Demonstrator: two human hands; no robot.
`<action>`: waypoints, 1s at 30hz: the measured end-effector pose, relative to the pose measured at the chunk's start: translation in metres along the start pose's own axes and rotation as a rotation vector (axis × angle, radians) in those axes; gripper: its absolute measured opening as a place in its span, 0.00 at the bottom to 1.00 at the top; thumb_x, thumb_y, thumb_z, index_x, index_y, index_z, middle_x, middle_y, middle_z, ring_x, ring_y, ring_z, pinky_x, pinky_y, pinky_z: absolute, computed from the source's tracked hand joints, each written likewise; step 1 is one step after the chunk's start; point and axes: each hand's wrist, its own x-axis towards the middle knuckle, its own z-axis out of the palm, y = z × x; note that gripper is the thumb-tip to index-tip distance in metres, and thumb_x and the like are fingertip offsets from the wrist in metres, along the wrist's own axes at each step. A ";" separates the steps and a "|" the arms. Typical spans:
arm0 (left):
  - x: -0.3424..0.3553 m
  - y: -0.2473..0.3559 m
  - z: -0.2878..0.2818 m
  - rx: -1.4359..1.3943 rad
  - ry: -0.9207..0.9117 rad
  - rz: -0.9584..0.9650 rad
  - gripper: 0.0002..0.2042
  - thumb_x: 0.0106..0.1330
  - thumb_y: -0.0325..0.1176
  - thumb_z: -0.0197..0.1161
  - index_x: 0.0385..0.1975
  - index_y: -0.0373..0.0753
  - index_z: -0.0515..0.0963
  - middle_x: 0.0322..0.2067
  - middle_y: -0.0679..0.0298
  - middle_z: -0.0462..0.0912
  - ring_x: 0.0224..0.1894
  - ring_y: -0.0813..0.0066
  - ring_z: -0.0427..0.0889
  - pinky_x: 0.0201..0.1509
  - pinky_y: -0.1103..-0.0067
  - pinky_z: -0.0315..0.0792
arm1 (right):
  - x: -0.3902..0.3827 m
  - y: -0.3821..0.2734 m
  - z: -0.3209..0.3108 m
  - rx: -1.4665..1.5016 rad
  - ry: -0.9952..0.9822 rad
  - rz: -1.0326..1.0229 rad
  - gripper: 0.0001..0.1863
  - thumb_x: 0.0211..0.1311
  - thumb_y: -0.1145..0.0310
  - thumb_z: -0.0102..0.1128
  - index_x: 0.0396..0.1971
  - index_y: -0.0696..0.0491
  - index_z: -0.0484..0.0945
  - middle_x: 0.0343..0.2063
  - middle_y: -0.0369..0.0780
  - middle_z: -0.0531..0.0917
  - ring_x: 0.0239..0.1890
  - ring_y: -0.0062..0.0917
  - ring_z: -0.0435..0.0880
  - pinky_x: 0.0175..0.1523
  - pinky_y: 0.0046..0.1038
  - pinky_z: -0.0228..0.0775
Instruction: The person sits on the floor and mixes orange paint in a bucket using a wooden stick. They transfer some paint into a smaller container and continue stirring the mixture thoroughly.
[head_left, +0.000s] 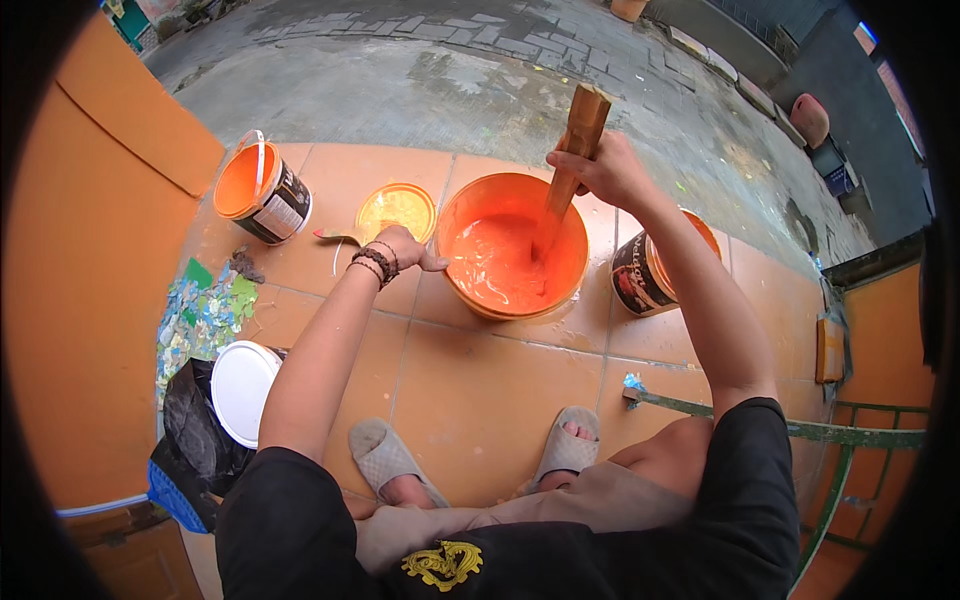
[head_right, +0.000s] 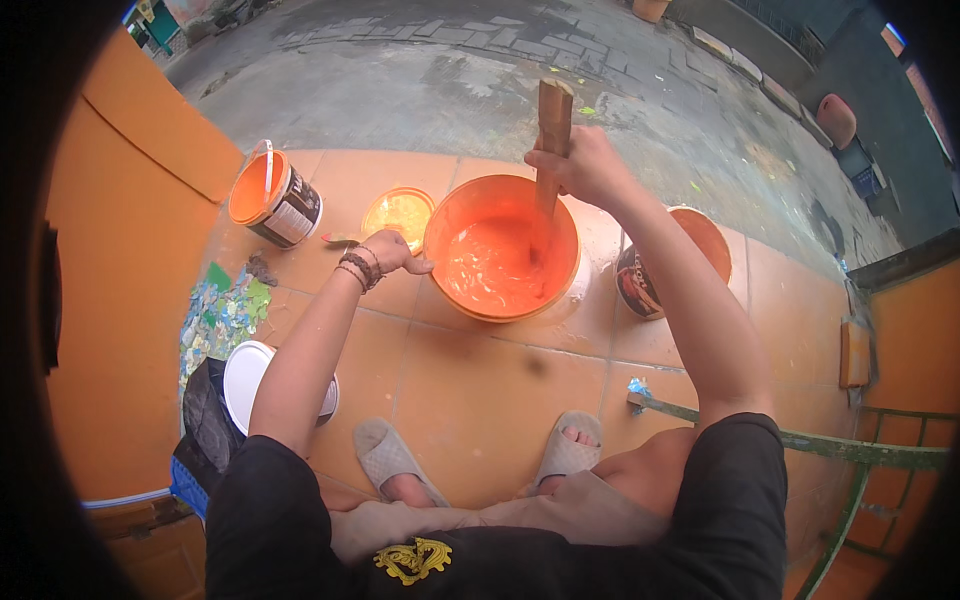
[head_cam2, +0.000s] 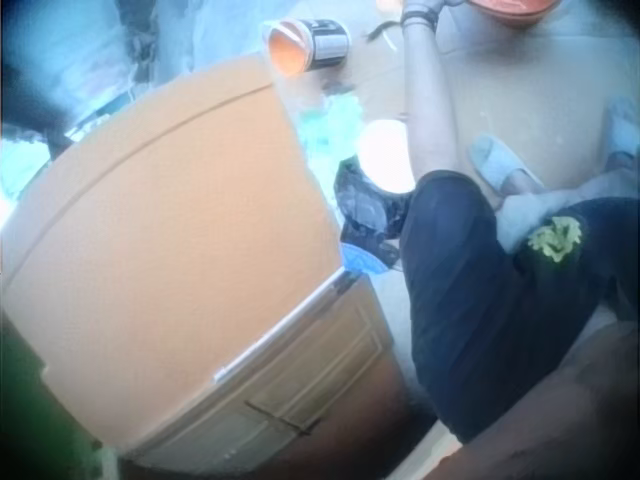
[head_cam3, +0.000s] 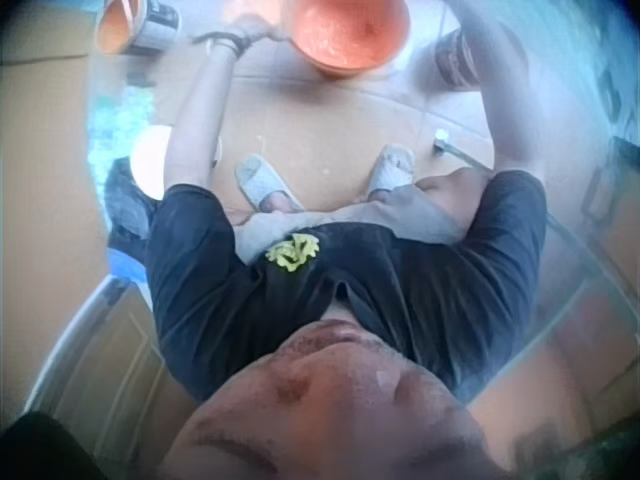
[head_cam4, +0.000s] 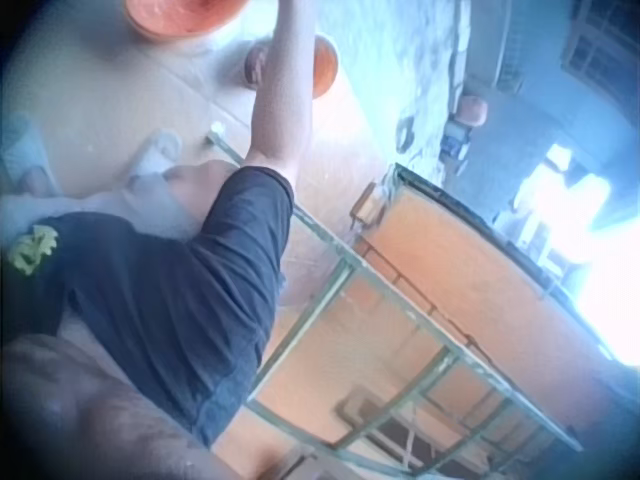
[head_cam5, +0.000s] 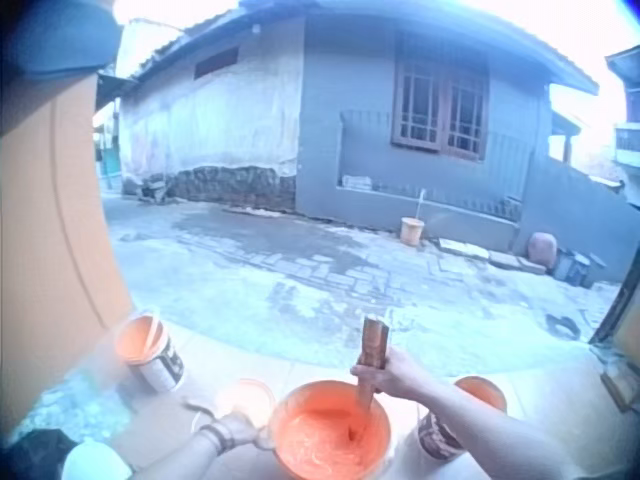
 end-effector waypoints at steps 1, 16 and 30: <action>0.000 0.002 0.000 0.006 -0.018 -0.003 0.31 0.36 0.52 0.77 0.32 0.31 0.76 0.34 0.57 0.78 0.39 0.68 0.76 0.46 0.76 0.70 | 0.005 0.002 0.006 -0.030 0.045 -0.044 0.12 0.55 0.65 0.63 0.31 0.59 0.79 0.24 0.42 0.82 0.27 0.28 0.83 0.33 0.28 0.75; -0.001 0.000 -0.003 0.013 -0.099 -0.106 0.49 0.32 0.56 0.77 0.53 0.26 0.69 0.55 0.45 0.70 0.59 0.55 0.69 0.61 0.70 0.66 | -0.029 -0.026 0.008 0.119 -0.150 0.079 0.13 0.55 0.66 0.64 0.33 0.59 0.75 0.26 0.40 0.80 0.26 0.23 0.82 0.26 0.22 0.77; -0.045 -0.078 -0.076 0.198 0.288 0.194 0.19 0.51 0.48 0.70 0.28 0.36 0.77 0.26 0.63 0.78 0.31 0.77 0.74 0.36 0.78 0.70 | -0.025 -0.031 0.073 0.106 -0.158 -0.133 0.16 0.58 0.59 0.62 0.39 0.55 0.77 0.34 0.38 0.81 0.36 0.21 0.81 0.36 0.23 0.76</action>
